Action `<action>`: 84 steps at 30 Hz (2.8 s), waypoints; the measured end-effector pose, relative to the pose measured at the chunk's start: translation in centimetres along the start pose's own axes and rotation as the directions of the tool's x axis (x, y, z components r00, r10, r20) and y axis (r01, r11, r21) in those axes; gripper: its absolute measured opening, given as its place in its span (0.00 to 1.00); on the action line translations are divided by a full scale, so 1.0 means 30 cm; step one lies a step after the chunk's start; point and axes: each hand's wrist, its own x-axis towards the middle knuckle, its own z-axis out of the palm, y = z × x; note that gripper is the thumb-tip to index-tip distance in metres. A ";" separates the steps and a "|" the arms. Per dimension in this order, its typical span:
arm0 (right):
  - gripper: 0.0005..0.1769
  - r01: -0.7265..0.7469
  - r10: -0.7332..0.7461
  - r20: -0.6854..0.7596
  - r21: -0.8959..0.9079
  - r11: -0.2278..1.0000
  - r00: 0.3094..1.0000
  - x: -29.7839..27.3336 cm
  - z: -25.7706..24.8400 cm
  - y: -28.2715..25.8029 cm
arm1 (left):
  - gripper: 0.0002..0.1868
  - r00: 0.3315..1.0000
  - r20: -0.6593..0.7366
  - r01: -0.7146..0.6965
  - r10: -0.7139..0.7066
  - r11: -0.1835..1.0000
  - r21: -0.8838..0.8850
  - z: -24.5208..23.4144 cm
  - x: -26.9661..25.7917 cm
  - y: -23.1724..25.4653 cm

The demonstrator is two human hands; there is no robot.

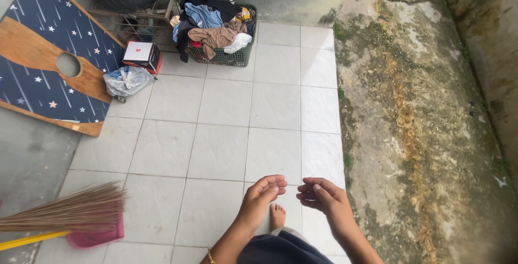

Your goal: The person picks up clothes from a laundry basket and places them onto plastic hangers. They then hang the hangers on a clothesline. The person repeats this process with multiple items of clothing.

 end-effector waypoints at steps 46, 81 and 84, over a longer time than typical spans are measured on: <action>0.19 0.113 -0.092 -0.094 0.249 0.962 0.991 2.351 -0.011 -1.345 | 0.20 0.995 0.095 -0.047 0.044 0.999 0.025 -0.238 2.380 1.492; 0.24 0.085 0.120 -0.341 0.530 0.844 0.932 4.435 -0.328 -2.078 | 0.25 0.986 0.009 0.164 -0.166 0.979 0.122 -0.209 4.990 1.923; 0.24 0.062 0.165 -0.343 0.565 0.823 0.925 4.520 -0.341 -2.033 | 0.28 0.997 0.021 0.074 -0.076 0.994 0.081 -0.184 5.123 1.825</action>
